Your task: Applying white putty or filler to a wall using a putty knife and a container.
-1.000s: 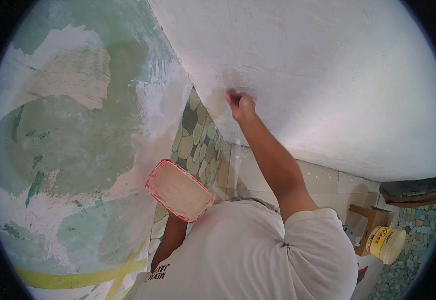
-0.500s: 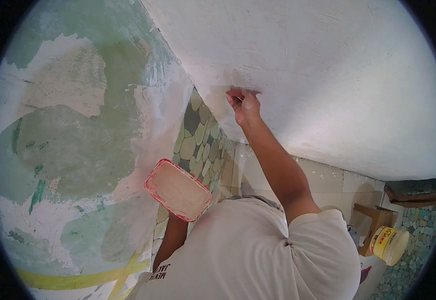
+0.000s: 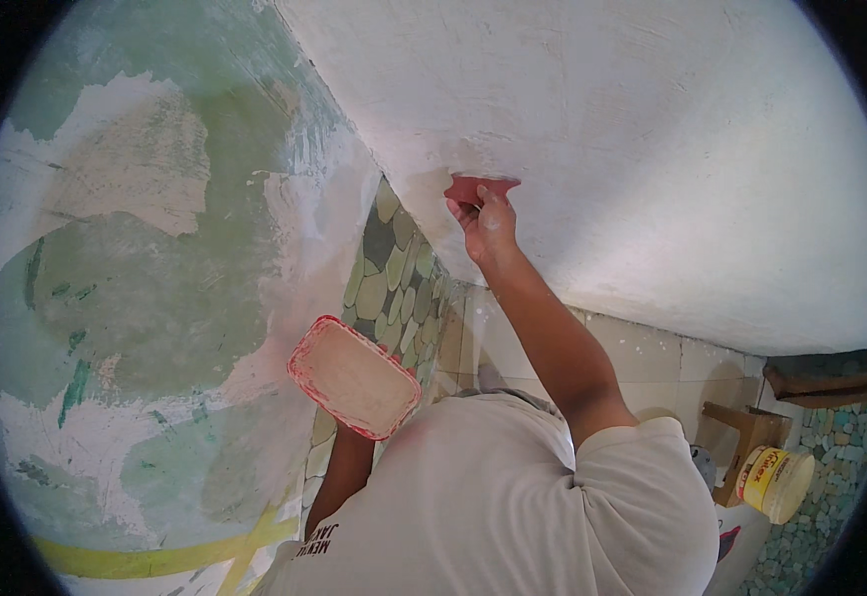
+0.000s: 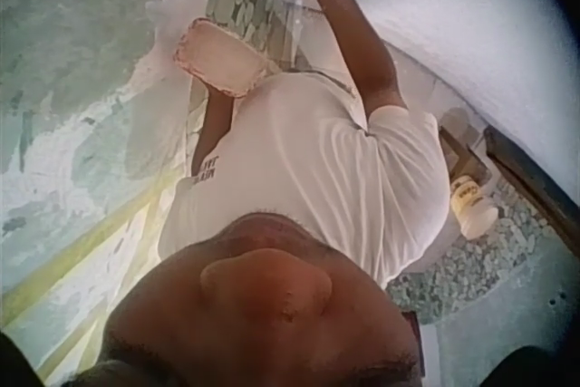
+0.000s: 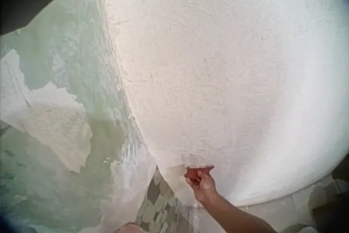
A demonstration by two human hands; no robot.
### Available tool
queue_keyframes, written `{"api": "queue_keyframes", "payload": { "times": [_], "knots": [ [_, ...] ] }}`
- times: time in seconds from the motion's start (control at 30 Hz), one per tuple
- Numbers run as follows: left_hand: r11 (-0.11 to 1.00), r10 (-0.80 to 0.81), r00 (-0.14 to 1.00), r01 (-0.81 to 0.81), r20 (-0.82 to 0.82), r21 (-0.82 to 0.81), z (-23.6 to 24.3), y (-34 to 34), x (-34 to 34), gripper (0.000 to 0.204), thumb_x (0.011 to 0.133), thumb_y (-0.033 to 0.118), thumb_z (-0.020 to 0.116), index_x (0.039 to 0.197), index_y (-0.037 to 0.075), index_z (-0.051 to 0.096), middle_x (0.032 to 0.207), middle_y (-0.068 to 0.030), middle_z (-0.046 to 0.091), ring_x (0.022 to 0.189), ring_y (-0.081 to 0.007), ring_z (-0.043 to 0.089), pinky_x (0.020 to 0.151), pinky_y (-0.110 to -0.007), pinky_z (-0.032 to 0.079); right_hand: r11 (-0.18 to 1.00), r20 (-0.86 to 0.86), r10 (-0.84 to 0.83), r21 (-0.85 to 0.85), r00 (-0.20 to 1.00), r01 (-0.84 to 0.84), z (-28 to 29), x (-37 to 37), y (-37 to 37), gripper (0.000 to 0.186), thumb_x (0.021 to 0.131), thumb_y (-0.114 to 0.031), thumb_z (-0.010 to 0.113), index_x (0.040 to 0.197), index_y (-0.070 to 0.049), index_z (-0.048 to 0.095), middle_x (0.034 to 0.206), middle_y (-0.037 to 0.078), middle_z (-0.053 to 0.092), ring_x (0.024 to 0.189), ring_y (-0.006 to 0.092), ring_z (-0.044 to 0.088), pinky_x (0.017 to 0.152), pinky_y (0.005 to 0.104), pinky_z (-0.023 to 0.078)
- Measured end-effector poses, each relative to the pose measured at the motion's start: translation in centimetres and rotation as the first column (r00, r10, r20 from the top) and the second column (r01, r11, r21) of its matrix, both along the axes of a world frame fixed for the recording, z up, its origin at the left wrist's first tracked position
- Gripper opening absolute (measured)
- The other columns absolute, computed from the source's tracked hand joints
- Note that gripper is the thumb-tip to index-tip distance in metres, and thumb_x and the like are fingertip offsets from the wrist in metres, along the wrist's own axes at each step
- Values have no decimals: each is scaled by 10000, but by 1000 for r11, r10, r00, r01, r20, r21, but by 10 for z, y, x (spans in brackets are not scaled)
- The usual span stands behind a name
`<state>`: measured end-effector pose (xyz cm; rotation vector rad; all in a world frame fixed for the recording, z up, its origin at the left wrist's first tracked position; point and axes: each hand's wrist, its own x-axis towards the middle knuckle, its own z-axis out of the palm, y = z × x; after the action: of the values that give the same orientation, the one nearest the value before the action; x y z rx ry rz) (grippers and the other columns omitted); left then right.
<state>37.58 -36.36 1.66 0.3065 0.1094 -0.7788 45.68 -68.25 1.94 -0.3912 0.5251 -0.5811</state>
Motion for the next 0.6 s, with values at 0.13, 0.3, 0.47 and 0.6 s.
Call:
{"api": "queue_keyframes", "payload": {
  "times": [0.13,0.3,0.47,0.6],
  "knots": [
    [1000,2,999,-2,-41,-8,5,-1,-3,653,843,597,436,1323,155,412,1281,-150,493,1117,-375,517,987,-605,329,994,41,2,-105,999,2,14,-9,15,251,928,-105,412,1160,-9,425,1062,147,562,880,257,589,706,373,558],
    [999,-26,1000,26,10,-44,8,-4,-6,670,834,596,455,1334,153,400,1297,-153,478,1135,-375,504,998,-612,313,998,-46,-6,65,999,9,1,1,5,228,948,-117,386,1124,8,459,1061,162,572,918,262,593,771,375,552],
    [1000,14,999,-14,32,-4,-12,9,-4,683,827,599,467,1339,152,392,1302,-152,472,1144,-369,496,998,-613,311,999,56,-35,40,998,33,41,4,-7,189,931,-110,390,1072,-15,472,1031,152,575,882,267,590,721,389,553],
    [997,64,997,-66,54,44,-30,10,1,690,824,605,470,1339,153,389,1299,-149,472,1148,-361,491,993,-610,316,997,42,-73,-19,996,74,37,-13,11,204,932,-122,390,1061,8,480,1025,166,580,897,270,590,744,390,551]
  ]
}}
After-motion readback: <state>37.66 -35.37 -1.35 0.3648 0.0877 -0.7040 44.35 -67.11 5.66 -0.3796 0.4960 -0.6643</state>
